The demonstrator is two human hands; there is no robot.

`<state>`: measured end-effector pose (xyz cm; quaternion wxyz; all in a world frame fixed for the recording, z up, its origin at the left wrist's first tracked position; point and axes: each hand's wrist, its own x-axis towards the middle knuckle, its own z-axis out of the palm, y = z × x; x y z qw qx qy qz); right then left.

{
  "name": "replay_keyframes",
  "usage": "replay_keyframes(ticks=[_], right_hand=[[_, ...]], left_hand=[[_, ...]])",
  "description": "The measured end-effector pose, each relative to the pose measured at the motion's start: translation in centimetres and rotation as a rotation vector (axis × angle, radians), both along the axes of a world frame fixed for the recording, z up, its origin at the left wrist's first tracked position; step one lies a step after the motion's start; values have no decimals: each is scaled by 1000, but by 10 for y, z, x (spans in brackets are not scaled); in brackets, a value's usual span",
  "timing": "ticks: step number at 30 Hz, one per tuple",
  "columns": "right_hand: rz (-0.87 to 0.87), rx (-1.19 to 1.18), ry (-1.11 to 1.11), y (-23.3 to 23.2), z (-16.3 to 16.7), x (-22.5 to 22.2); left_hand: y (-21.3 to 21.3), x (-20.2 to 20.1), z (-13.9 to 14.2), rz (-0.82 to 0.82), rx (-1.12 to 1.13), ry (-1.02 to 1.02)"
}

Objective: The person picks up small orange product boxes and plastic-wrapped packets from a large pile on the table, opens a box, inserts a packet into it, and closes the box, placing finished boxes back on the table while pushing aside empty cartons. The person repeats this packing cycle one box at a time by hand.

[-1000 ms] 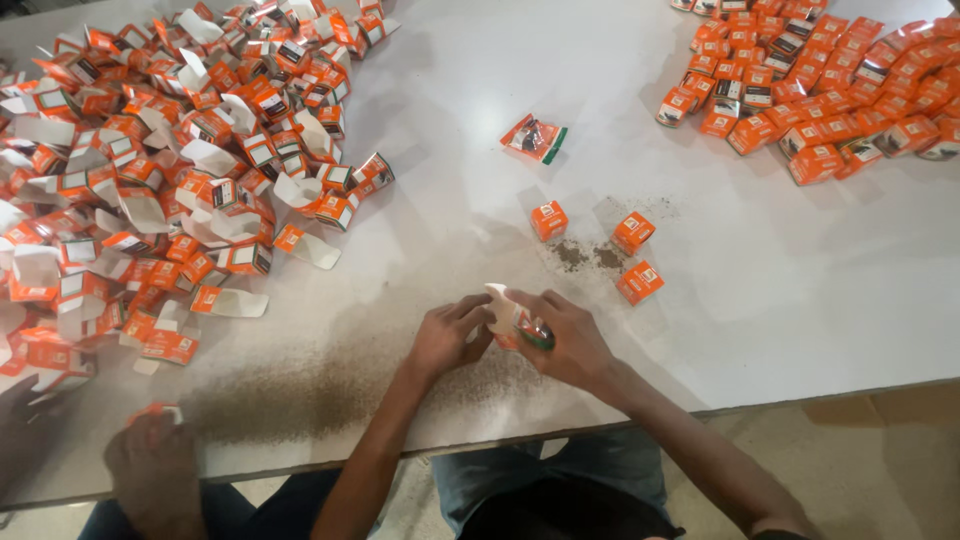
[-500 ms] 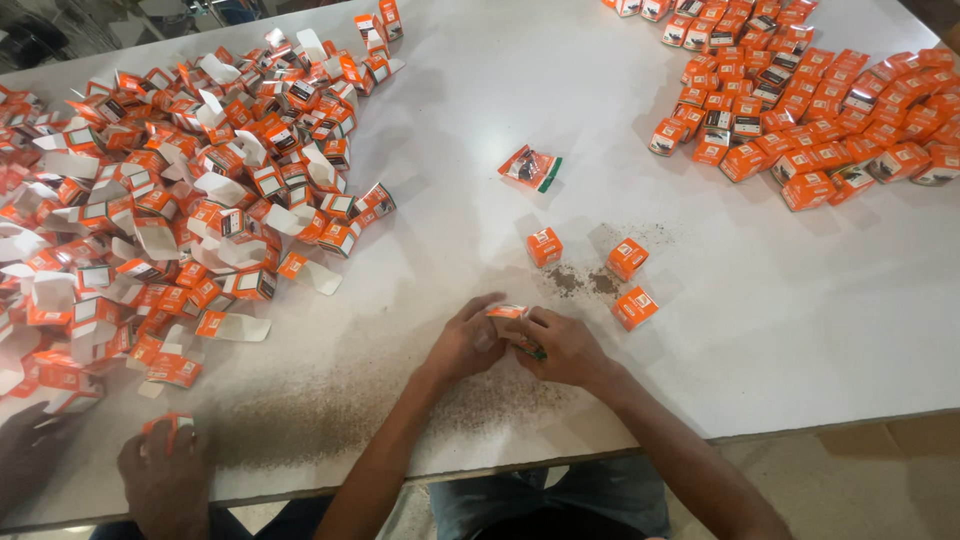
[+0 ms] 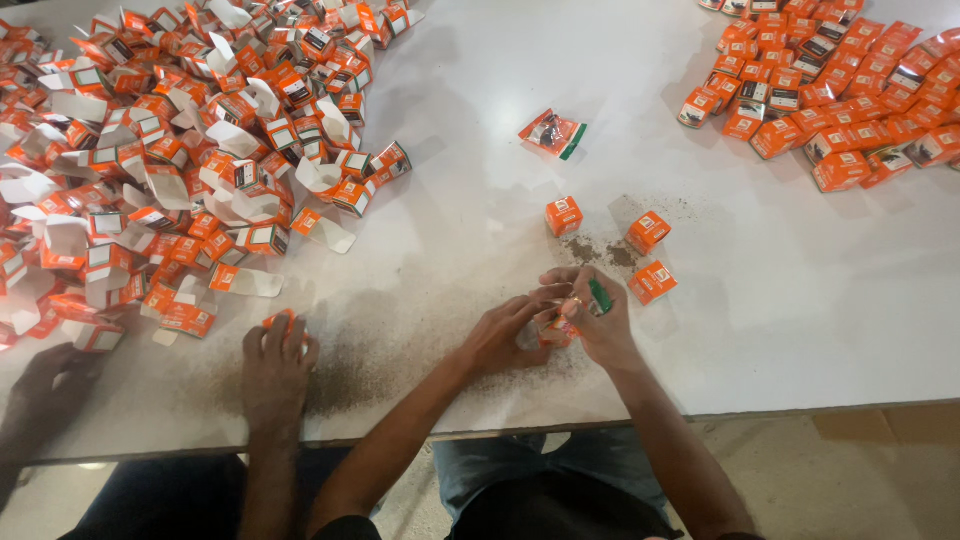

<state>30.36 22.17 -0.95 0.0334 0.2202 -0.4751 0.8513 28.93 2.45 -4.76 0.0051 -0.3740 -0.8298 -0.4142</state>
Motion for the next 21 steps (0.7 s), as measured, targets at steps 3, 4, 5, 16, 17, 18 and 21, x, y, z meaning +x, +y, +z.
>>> replay_keyframes(ticks=[3, 4, 5, 16, 17, 18, 21], right_hand=[[58, -76, -33, 4, 45, 0], [101, -70, 12, 9, 58, 1], [143, -65, 55, 14, 71, 3], [182, 333, 94, -39, 11, -34], [148, 355, 79, -44, -1, -41], [114, 377, 67, -47, -12, -48], [-62, 556, 112, -43, -34, -63]], left_hand=[[2, 0, -1, -13, -8, 35], [2, 0, -2, -14, 0, 59], [2, -1, -4, -15, 9, 80], [-10, -17, -29, 193, 108, 26], [-11, -20, -30, 231, 129, 65], [-12, -25, -31, 245, 123, 102], [-17, -39, -32, 266, 114, 160]])
